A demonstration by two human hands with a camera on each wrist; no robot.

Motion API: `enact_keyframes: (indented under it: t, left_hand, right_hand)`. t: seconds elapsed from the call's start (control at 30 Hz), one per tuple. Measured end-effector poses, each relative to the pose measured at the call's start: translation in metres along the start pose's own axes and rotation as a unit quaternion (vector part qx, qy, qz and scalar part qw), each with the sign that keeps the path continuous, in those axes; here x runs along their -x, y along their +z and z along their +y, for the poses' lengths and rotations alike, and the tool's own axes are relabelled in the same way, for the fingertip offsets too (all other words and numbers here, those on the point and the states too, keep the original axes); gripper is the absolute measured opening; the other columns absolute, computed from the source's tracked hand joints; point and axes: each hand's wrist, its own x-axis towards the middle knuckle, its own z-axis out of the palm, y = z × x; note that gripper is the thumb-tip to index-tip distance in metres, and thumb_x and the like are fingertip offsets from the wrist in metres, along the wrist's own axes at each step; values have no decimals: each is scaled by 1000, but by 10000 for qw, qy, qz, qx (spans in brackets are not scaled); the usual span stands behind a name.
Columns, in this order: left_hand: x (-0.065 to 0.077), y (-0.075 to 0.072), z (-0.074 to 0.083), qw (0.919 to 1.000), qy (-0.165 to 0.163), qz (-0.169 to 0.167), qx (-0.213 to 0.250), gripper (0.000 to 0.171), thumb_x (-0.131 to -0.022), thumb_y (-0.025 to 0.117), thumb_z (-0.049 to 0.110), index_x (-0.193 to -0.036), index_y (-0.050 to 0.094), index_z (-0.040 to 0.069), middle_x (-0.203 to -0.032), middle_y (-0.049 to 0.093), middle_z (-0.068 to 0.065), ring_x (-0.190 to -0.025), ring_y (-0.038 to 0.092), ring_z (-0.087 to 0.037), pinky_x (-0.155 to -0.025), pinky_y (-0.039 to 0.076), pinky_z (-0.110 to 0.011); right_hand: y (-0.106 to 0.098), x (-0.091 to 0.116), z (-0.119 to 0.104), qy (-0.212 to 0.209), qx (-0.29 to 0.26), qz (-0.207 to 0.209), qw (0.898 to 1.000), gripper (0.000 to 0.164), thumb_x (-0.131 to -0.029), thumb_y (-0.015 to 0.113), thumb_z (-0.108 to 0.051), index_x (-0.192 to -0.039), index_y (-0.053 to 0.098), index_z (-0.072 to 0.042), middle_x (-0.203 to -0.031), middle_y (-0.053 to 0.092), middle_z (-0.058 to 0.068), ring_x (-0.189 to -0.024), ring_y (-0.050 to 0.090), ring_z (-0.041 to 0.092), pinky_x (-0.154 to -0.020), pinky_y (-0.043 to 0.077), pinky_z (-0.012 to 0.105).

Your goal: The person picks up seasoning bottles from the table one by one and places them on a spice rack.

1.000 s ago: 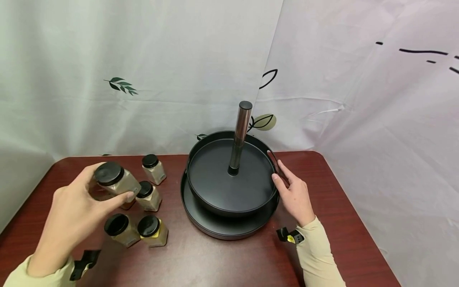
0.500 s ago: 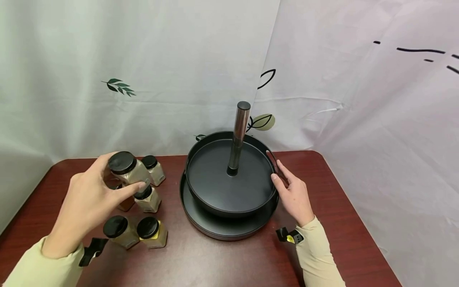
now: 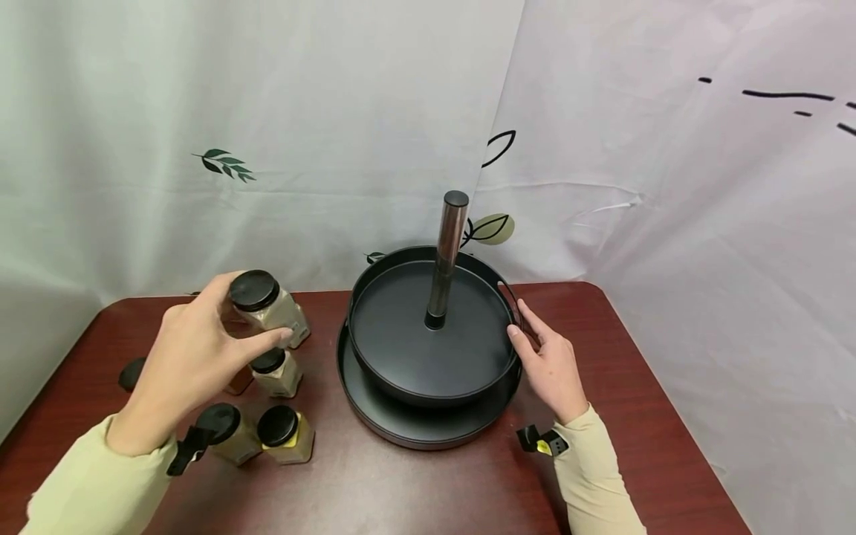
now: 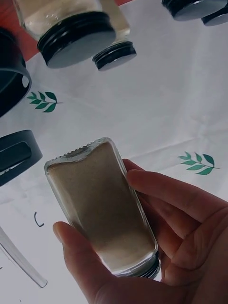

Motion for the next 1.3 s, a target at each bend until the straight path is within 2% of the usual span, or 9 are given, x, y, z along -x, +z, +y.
enact_keyframes:
  t: [0.1, 0.33, 0.47, 0.57, 0.67, 0.83, 1.03, 1.23, 1.3]
  left_hand:
    - [-4, 2, 3, 10000, 55, 3, 10, 62, -72, 92, 23, -124, 59, 16, -84, 70, 6, -63, 62, -6, -58, 44, -16]
    - [-10, 6, 11, 9998, 39, -80, 200, 58, -75, 91, 22, -123, 59, 18, -85, 72, 6, -65, 66, -6, -59, 47, -15]
    - [-14, 8, 15, 9997, 22, -109, 233, 58, -75, 90, 23, -124, 60, 19, -83, 72, 7, -64, 66, -6, -61, 48, -18]
    - [-18, 10, 17, 9995, 97, -151, 269, 58, -76, 90, 24, -124, 59, 17, -82, 72, 7, -65, 66, -7, -61, 50, -23]
    - [-23, 13, 19, 9989, 204, -224, 371, 59, -76, 90, 27, -124, 59, 15, -82, 72, 6, -66, 66, -8, -60, 51, -26]
    - [-30, 20, 23, 9983, 216, -328, 420, 61, -75, 90, 31, -125, 59, 16, -83, 71, 6, -64, 63, -10, -57, 48, -28]
    - [-38, 26, 28, 9976, 200, -453, 482, 62, -76, 90, 29, -127, 58, 15, -80, 69, 4, -62, 62, -10, -56, 49, -30]
    - [-45, 33, 32, 9974, 363, -347, 520, 62, -74, 91, 23, -126, 59, 12, -87, 70, 3, -67, 63, -10, -61, 51, -32]
    - [-46, 36, 34, 9974, 360, -350, 522, 64, -74, 92, 24, -127, 59, 12, -90, 71, 2, -68, 63, -11, -63, 51, -34]
  right_hand:
    - [0, 0, 0, 4, -15, 4, 10000, 51, -104, 57, -32, -150, 47, -13, -146, 53, 10, -122, 61, 22, -90, 52, 28]
    - [1, 1, 0, -18, -139, -54, 9999, 51, -105, 56, -32, -151, 46, -13, -147, 52, 12, -125, 60, 24, -84, 44, 8]
    - [2, 1, 1, -21, -115, -27, 9999, 51, -104, 56, -32, -151, 47, -14, -147, 53, 11, -118, 63, 22, -77, 43, 12]
    - [2, 1, 1, -37, -106, -7, 9999, 51, -104, 57, -31, -151, 47, -13, -146, 53, 10, -118, 63, 22, -77, 43, 12]
    - [2, 1, 1, -61, -125, -12, 9999, 51, -104, 57, -31, -151, 47, -11, -146, 53, 10, -124, 60, 24, -84, 44, 10]
    - [1, 1, 1, -104, -147, -29, 9998, 51, -105, 56, -30, -150, 46, -8, -146, 53, 11, -127, 58, 25, -94, 48, 24]
    - [1, 1, 1, -93, -132, -16, 9999, 51, -105, 56, -30, -150, 46, -9, -146, 53, 10, -127, 58, 25, -92, 46, 14]
    - [1, 1, 0, -134, -164, -17, 9998, 51, -105, 55, -30, -150, 46, -8, -145, 54, 11, -128, 57, 24, -97, 49, 38]
    - [1, 1, 0, -142, -180, -6, 9997, 51, -105, 55, -30, -150, 46, -7, -145, 54, 11, -129, 57, 25, -97, 49, 41]
